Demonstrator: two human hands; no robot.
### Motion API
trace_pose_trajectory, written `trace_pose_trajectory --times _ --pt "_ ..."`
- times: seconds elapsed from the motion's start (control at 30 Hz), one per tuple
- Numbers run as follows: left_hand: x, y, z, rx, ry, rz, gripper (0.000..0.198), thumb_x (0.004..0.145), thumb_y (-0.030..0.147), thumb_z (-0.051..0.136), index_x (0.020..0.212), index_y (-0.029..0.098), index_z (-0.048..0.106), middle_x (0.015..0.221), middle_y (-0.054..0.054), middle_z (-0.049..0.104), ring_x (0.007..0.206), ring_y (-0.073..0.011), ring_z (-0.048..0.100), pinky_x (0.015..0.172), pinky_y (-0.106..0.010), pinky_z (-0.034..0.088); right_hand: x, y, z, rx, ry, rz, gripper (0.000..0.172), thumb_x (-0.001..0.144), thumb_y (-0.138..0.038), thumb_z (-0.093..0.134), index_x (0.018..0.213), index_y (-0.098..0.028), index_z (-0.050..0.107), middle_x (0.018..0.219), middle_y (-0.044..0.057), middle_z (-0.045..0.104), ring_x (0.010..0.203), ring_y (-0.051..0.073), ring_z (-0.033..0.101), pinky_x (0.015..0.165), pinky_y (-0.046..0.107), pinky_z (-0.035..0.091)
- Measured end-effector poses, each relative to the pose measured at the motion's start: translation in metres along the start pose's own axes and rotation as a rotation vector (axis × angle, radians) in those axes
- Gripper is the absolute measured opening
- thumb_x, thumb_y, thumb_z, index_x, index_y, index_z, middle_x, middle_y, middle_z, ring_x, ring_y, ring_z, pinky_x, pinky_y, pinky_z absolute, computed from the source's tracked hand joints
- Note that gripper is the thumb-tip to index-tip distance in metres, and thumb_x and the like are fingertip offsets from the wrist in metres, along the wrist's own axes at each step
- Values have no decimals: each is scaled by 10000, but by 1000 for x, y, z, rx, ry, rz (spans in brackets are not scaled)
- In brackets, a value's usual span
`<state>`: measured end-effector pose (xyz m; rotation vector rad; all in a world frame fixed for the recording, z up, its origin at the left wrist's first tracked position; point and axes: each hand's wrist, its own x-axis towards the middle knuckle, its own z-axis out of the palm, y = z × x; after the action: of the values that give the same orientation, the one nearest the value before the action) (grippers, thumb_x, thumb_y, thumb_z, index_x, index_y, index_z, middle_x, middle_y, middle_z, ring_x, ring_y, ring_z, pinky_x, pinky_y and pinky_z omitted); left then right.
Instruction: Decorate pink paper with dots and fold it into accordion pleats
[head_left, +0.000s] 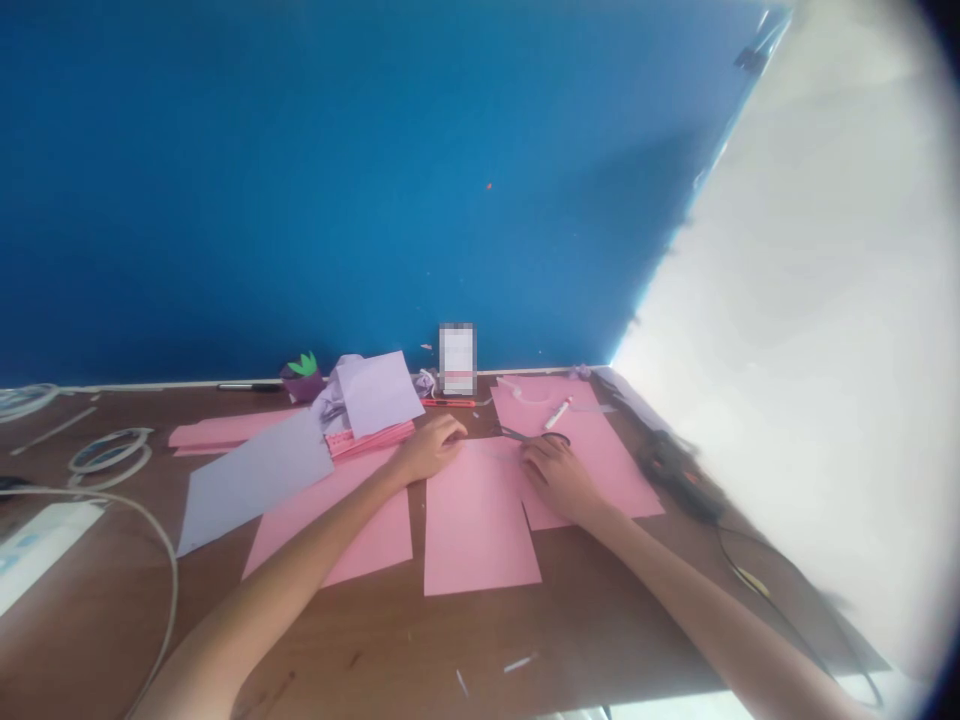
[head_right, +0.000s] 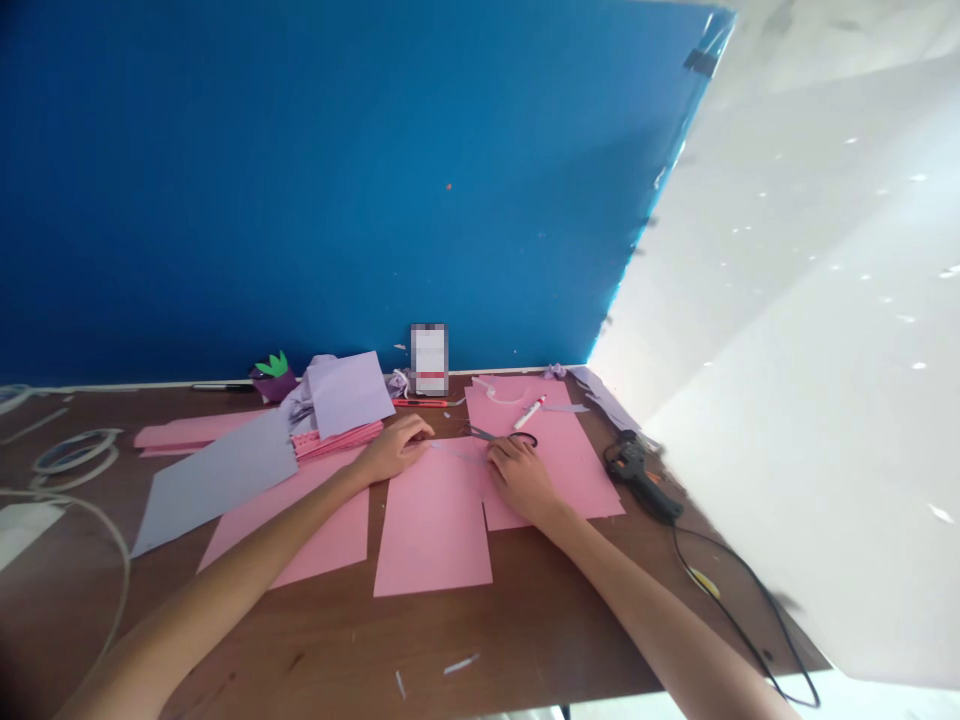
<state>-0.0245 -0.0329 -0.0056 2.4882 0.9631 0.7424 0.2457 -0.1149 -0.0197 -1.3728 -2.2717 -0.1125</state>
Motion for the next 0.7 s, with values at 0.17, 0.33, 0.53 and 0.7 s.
trace_pose_trajectory --times 0.17,0.33,0.53,0.7 --pt "-2 10 -10 -27 -196 128 250 771 226 585 1021 217 601 1086 -68 582 1018 -222 525 975 -383 397 -1 5 0 16 16 31 219 853 -98 445 963 -180 615 1054 95 633 1007 243 526 888 393 404" --pt "0 4 -12 -70 -255 164 230 704 90 528 852 207 658 1085 -65 568 1009 -204 512 977 -372 407 -3 14 0 -11 -5 84 389 736 15 411 1003 -174 622 1095 89 623 1031 242 518 887 376 420" --pt "0 1 -10 -108 -238 154 256 688 48 477 762 196 673 1026 -58 591 971 -181 536 939 -353 430 -3 6 -3 -23 25 -27 364 791 -29 429 1061 -166 630 1145 115 616 1054 261 523 912 418 416" --pt "0 1 -9 -116 -226 140 279 680 30 450 711 191 676 1007 -55 605 957 -180 546 893 -319 451 -2 -14 -9 69 -79 -265 272 891 -194 482 1115 -225 632 1248 88 585 1135 250 513 969 433 402"
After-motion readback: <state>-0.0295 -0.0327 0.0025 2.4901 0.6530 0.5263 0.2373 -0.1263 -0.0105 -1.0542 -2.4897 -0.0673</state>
